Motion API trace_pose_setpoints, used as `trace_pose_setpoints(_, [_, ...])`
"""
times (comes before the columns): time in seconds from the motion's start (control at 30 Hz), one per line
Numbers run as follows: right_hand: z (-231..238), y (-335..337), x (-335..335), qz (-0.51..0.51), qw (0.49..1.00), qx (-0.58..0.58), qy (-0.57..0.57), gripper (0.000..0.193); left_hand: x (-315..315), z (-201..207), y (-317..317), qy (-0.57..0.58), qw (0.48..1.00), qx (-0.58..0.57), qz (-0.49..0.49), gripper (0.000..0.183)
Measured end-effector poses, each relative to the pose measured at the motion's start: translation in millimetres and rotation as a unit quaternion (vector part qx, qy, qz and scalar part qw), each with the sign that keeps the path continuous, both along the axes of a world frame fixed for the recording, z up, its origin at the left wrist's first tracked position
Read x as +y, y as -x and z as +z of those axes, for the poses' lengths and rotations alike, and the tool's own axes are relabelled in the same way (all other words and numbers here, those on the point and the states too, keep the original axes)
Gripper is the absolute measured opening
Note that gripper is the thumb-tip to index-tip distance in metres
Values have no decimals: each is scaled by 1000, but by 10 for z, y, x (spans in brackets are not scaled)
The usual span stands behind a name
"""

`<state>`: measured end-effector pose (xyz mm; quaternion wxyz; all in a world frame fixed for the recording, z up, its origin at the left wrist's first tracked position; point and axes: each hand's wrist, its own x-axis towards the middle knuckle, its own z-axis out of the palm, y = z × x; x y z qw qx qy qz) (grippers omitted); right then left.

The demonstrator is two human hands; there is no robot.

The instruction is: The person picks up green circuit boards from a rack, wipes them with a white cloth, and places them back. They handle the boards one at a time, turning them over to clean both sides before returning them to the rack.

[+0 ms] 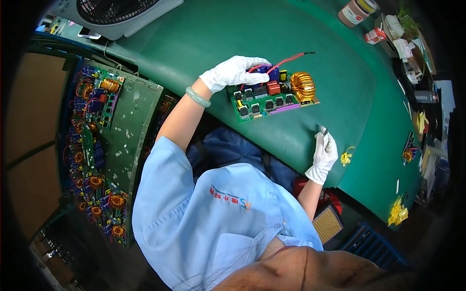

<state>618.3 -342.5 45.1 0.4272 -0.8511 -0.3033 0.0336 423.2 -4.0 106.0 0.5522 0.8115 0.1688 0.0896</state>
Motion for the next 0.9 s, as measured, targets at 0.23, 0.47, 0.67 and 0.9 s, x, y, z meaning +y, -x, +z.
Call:
trace_pose_setpoints(0.23, [61, 33, 52, -18, 1000, 10, 19, 23, 133, -23, -68, 86, 995, 40, -26, 52])
trace_pose_setpoints(0.47, [47, 24, 53, -20, 999, 0, 36, 23, 199, -52, -66, 72, 996, 28, -45, 58])
trace_pose_setpoints(0.67, [7, 7, 24, -9, 999, -22, 36, 22, 202, 23, -73, 82, 994, 35, -63, 60])
trace_pose_setpoints(0.9, [20, 3, 36, -5, 999, -9, 39, 21, 188, 10, -48, 69, 996, 18, -58, 63])
